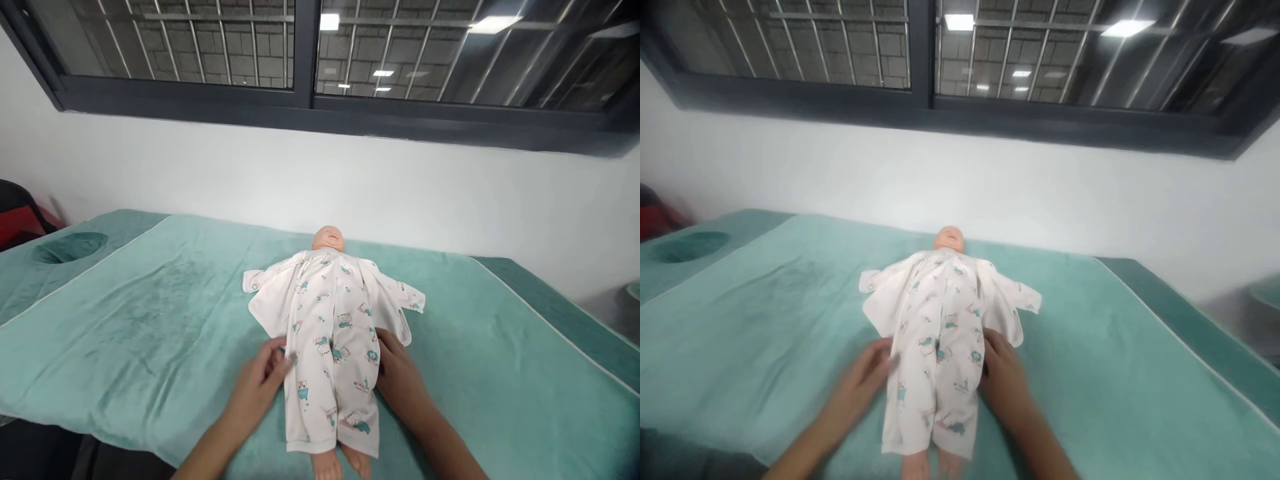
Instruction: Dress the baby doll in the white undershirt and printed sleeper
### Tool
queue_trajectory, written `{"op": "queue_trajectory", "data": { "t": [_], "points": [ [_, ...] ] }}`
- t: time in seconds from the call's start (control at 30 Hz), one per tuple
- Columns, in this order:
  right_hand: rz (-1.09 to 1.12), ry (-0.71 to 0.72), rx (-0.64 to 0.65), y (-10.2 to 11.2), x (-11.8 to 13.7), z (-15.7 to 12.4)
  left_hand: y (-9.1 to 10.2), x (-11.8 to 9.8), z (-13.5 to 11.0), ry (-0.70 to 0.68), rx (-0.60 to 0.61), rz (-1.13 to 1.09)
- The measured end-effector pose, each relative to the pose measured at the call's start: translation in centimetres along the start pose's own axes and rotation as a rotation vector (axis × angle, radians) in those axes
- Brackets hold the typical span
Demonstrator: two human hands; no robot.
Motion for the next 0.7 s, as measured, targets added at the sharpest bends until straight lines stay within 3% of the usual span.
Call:
{"op": "queue_trajectory", "data": {
  "t": [0.13,0.3,0.53,0.63,0.7],
  "points": [
    [-0.137,0.047,0.058,-0.3,0.7,1.6,-3.4,0.2,-4.5,-0.038,0.028,0.013],
    [-0.045,0.080,0.044,1.2,1.6,1.2,-6.6,0.6,-8.0,-0.156,0.058,0.183],
    [-0.160,0.150,0.204,4.2,1.4,-1.9,-5.9,-0.8,-8.5,-0.239,-0.057,0.102],
    [-0.082,0.100,0.143,5.1,2.8,-2.6,-5.3,-1.0,-9.0,-0.278,-0.119,0.118],
    [0.019,0.105,0.084,5.2,5.2,-3.3,-5.0,-0.8,-9.6,-0.310,-0.175,0.127]
  ]
}}
Point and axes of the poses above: each hand's wrist, its own z-axis towards the middle knuckle, its own y-axis out of the back of the hand, x = y × z, the point moved 4 cm from there along z, towards the middle knuckle, and after that the axes turned 2 degrees about z, right-handed, at the moved point
